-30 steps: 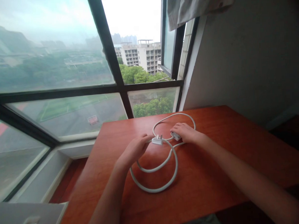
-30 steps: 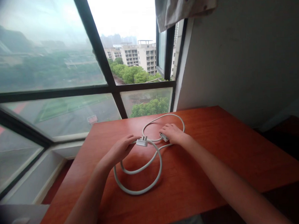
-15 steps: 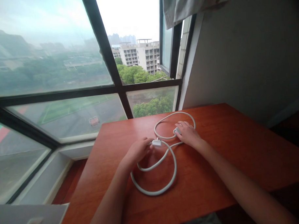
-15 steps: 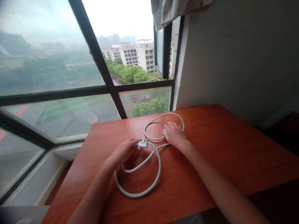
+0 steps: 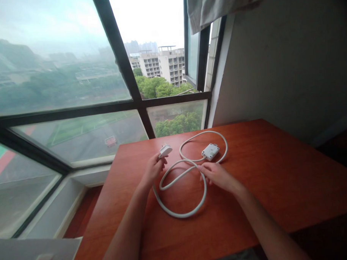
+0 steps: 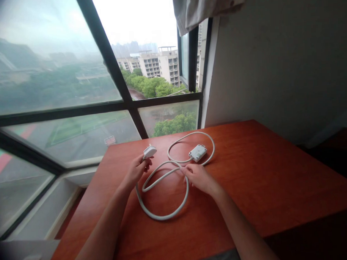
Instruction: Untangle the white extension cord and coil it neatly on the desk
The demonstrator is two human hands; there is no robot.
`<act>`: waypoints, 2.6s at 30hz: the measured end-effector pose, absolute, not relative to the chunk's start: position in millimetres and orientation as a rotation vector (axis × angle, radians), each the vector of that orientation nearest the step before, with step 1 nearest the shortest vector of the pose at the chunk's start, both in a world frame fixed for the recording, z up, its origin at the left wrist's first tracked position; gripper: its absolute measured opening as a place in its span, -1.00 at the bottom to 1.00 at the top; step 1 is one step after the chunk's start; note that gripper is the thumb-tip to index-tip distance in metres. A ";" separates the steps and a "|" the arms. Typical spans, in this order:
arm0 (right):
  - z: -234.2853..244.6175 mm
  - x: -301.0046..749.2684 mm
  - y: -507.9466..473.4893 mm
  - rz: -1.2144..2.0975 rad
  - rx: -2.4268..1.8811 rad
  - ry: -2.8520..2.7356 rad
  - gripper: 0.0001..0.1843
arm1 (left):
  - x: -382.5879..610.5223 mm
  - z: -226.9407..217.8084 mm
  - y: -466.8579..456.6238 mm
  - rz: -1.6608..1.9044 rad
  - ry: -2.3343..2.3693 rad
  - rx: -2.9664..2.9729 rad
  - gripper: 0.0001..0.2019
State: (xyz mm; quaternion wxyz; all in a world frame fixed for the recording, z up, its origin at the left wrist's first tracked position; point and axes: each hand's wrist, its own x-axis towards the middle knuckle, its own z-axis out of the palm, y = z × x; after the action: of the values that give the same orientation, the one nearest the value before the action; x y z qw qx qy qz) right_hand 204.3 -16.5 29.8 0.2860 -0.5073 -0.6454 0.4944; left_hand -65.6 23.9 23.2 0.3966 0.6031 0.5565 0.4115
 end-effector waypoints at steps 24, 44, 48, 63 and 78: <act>86.0 114.4 34.4 1.289 -1.106 -1.785 -0.56 | -38.3 38.2 -6.3 0.387 0.979 1.484 -0.79; 25.7 163.2 -36.6 0.487 -1.628 -2.212 -0.78 | -60.7 40.6 12.6 0.931 1.490 1.774 -0.56; 21.0 155.1 -38.2 0.446 -1.783 -2.173 -0.73 | -55.3 33.6 10.2 0.830 1.522 2.109 -0.51; 10.3 160.5 -30.4 0.808 -1.661 -2.001 -0.86 | -26.2 43.7 -5.1 0.681 1.508 2.314 -0.87; 15.6 184.7 -51.3 0.658 -1.595 -1.887 -0.82 | -21.9 42.6 -4.1 0.862 1.156 1.247 -0.71</act>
State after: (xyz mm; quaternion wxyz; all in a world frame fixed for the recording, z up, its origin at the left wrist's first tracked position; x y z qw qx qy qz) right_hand 184.7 -51.3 15.6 0.2883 -0.5973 -0.7068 0.2463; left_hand -21.9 -4.1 42.6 0.5792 0.5334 0.4942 0.3684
